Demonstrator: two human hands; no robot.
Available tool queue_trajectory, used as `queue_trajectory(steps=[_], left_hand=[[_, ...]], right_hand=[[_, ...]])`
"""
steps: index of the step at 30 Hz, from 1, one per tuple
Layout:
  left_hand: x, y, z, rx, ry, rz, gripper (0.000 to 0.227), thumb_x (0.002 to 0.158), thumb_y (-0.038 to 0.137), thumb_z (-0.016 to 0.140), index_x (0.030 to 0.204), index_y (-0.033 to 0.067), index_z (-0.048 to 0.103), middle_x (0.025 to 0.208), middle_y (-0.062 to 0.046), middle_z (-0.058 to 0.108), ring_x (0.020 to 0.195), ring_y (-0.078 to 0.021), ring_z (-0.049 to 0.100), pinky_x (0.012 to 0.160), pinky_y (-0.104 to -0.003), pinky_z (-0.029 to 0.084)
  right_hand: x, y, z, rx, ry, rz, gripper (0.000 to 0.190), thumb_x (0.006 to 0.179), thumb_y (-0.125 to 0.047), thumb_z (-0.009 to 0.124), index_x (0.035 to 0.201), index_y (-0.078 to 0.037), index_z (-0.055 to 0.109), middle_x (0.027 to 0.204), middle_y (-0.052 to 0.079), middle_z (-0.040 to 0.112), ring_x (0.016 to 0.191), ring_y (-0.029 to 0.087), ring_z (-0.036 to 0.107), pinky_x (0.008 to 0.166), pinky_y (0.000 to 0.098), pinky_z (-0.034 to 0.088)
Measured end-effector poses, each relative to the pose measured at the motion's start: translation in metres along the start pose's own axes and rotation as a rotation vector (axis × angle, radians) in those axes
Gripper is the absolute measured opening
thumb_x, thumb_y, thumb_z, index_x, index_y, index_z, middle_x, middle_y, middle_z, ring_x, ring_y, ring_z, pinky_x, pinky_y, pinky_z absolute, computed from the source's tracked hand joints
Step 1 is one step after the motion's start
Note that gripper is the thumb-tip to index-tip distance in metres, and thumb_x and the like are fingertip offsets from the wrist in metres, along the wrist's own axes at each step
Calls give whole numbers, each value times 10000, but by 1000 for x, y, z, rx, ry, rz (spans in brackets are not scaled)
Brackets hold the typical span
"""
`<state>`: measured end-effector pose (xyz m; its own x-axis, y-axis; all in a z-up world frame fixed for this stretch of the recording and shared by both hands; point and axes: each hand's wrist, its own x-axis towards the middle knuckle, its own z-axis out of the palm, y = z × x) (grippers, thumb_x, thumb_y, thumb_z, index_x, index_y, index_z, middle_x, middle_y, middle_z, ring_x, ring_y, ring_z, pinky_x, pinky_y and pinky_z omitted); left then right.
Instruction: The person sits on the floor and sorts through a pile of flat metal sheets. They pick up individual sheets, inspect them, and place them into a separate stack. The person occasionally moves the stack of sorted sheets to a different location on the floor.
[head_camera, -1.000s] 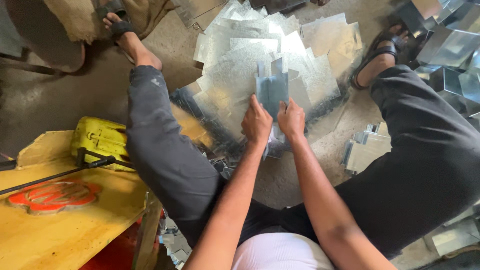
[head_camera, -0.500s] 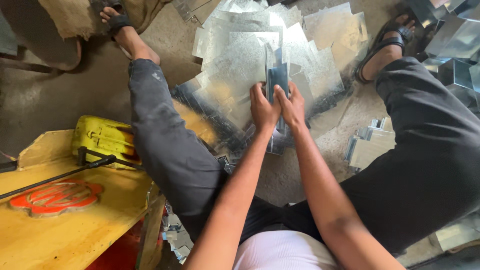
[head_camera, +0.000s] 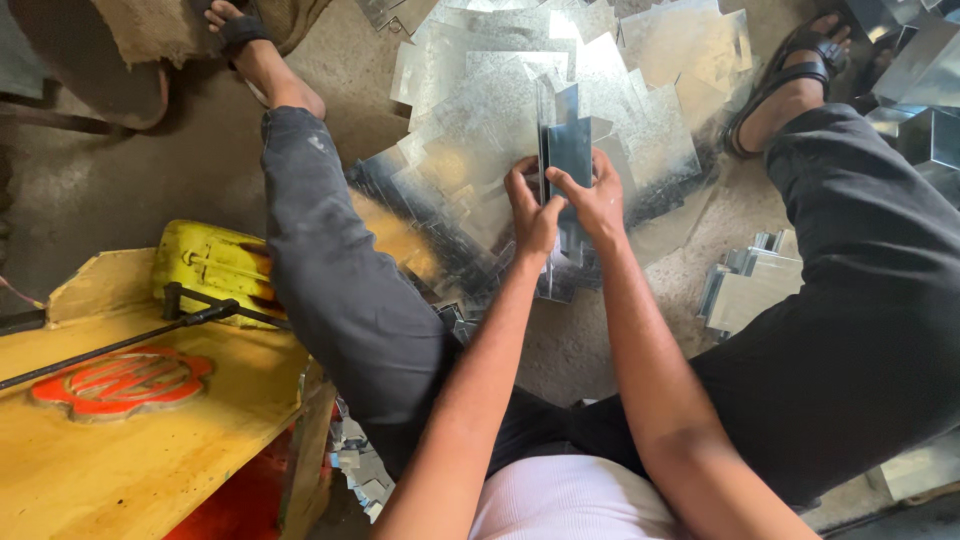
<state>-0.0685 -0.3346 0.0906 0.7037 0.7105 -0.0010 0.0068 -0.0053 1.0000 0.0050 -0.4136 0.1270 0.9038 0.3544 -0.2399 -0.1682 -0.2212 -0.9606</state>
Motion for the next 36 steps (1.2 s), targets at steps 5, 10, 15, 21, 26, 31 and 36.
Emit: queue_trajectory(steps=[5,10,15,21,26,31,36], left_hand=[[-5,-3,-1,-206,7,-127,560,821,85,455,1377,20,477,1336,-138,473,1217,-247,516,1074,-401,451],[-5,-3,5,-121,50,-74,494,876,33,456,1365,19,522,1317,-158,507,1195,-243,547,1077,-404,459],[-7,13,5,-120,39,-131,526,819,37,542,1340,48,477,1301,-127,458,1195,-221,523,1028,-387,504],[-9,5,3,-75,72,-72,486,825,56,573,1308,14,546,1317,-143,471,1237,-257,507,1070,-404,432],[-7,-19,5,-82,132,4,372,920,59,467,1267,20,596,1300,-138,513,1182,-257,562,1068,-405,460],[-8,-20,6,-80,143,-23,343,941,79,470,1260,35,588,1306,-134,509,1122,-257,585,1014,-393,482],[-8,-6,4,116,168,-36,321,1024,210,577,1292,34,591,1301,-141,490,1099,-238,556,937,-379,483]], right_hand=[[7,21,-4,-12,-21,-12,584,859,-284,821,1328,-8,606,1176,152,724,1048,208,699,908,341,572],[8,37,-5,-46,166,-26,680,1031,-351,623,1627,-182,340,1516,221,555,1214,300,697,967,456,605],[-3,6,3,-235,76,-177,979,914,-297,776,1634,-207,119,1490,265,523,1142,362,693,916,507,605],[-1,7,-3,-43,61,8,924,920,-282,746,1640,-237,170,1461,228,570,1120,336,727,824,484,627],[-2,17,0,-77,48,-278,920,988,-230,780,1680,-207,174,1553,242,529,1362,344,616,1083,482,553],[-7,-2,2,-164,-40,-283,1126,854,-265,886,1658,-204,100,1449,226,572,1288,338,629,1078,481,557],[-5,5,-2,-138,-26,-373,1073,898,-203,888,1679,-199,152,1582,294,444,1402,393,541,1142,504,511]])
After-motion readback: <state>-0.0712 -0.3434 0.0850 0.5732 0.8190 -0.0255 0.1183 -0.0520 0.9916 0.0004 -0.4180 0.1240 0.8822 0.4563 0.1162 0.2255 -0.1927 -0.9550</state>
